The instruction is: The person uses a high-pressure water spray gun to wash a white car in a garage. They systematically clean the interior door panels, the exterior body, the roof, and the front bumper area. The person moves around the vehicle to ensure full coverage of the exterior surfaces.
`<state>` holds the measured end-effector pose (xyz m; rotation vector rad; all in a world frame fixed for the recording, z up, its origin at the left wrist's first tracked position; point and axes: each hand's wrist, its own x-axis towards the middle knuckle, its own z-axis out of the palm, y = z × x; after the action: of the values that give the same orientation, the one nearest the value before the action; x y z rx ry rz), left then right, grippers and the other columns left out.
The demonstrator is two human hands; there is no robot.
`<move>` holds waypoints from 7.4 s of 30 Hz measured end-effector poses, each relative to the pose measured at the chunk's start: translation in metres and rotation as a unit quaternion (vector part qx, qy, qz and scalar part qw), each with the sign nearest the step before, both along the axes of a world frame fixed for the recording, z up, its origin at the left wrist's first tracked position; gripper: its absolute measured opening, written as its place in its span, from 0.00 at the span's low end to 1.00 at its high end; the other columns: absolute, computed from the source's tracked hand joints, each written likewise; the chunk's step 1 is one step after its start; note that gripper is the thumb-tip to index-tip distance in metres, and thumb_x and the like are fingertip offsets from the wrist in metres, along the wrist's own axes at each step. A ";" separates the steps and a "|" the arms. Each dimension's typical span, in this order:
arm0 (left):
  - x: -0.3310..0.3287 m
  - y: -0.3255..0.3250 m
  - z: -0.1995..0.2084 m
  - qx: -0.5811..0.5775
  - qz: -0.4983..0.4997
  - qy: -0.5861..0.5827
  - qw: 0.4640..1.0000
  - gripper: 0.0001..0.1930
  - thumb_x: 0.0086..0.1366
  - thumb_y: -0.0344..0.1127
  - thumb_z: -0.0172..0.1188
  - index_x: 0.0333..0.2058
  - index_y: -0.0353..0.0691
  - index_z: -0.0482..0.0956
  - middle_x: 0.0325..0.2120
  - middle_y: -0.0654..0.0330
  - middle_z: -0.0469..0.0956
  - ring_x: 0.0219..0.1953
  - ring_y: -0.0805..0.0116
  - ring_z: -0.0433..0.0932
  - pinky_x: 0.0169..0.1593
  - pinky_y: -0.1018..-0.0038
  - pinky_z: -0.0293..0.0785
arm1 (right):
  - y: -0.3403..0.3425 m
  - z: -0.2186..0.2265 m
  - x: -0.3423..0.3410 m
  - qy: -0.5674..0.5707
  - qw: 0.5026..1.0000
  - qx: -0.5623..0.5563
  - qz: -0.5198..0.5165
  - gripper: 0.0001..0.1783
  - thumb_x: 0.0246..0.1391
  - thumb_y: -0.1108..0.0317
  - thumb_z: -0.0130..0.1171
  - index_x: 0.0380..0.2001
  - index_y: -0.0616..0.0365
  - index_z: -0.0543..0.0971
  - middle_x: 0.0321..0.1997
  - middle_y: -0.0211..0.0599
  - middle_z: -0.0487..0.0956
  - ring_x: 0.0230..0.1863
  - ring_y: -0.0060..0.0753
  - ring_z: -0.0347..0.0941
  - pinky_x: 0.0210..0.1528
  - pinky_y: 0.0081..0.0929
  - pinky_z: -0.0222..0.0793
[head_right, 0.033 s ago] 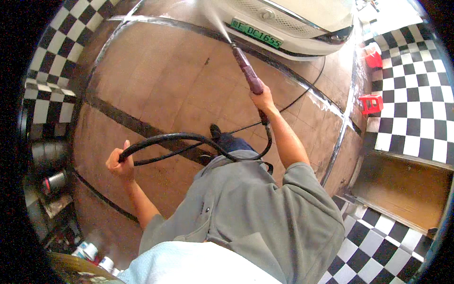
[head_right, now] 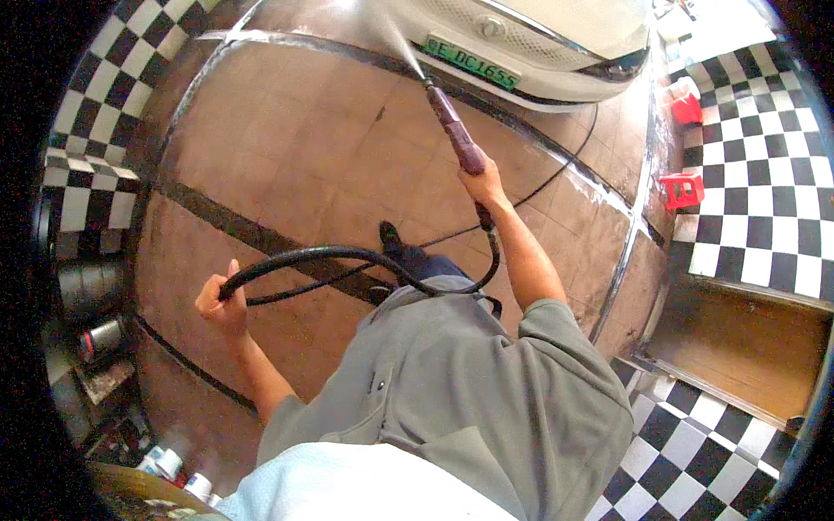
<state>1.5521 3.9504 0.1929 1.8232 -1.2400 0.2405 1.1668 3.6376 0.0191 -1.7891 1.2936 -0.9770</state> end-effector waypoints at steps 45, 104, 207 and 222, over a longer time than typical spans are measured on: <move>0.317 -0.337 -0.025 0.202 -0.048 0.053 0.977 0.24 0.59 0.37 0.66 0.12 0.36 0.61 0.12 0.65 0.50 0.17 0.79 0.50 0.19 0.74 0.46 | -0.330 -0.023 0.242 0.085 0.971 0.081 -0.207 0.39 0.40 0.63 0.65 0.59 0.51 0.67 0.51 0.49 0.76 0.53 0.48 0.73 0.54 0.37 0.68; 0.156 -0.479 -0.001 0.274 -0.293 0.007 0.916 0.21 0.52 0.26 0.64 0.15 0.36 0.56 0.13 0.61 0.49 0.17 0.77 0.51 0.19 0.73 0.47 | -0.333 -0.062 -0.084 0.003 0.871 0.238 -0.431 0.19 0.36 0.63 0.63 0.34 0.61 0.78 0.28 0.41 0.80 0.29 0.34 0.76 0.34 0.34 0.72; 0.344 -0.300 -0.061 0.271 -0.235 0.120 0.926 0.24 0.58 0.33 0.65 0.14 0.35 0.58 0.13 0.60 0.50 0.17 0.76 0.50 0.20 0.73 0.48 | -0.151 -0.038 0.179 0.148 0.911 0.175 -0.342 0.32 0.41 0.68 0.63 0.54 0.54 0.72 0.41 0.46 0.80 0.42 0.42 0.78 0.46 0.35 0.71; 0.280 -0.357 -0.067 0.311 -0.303 0.110 0.894 0.16 0.47 0.26 0.62 0.15 0.34 0.61 0.11 0.49 0.58 0.14 0.62 0.55 0.19 0.69 0.57 | -0.255 -0.030 0.199 0.356 0.886 0.214 -0.208 0.30 0.49 0.58 0.55 0.57 0.53 0.65 0.47 0.55 0.77 0.50 0.55 0.73 0.52 0.46 0.69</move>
<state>1.8319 3.5938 0.1260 1.7814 -1.7701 -0.7757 1.3655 3.3828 -0.0114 -1.5821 2.2146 -0.1532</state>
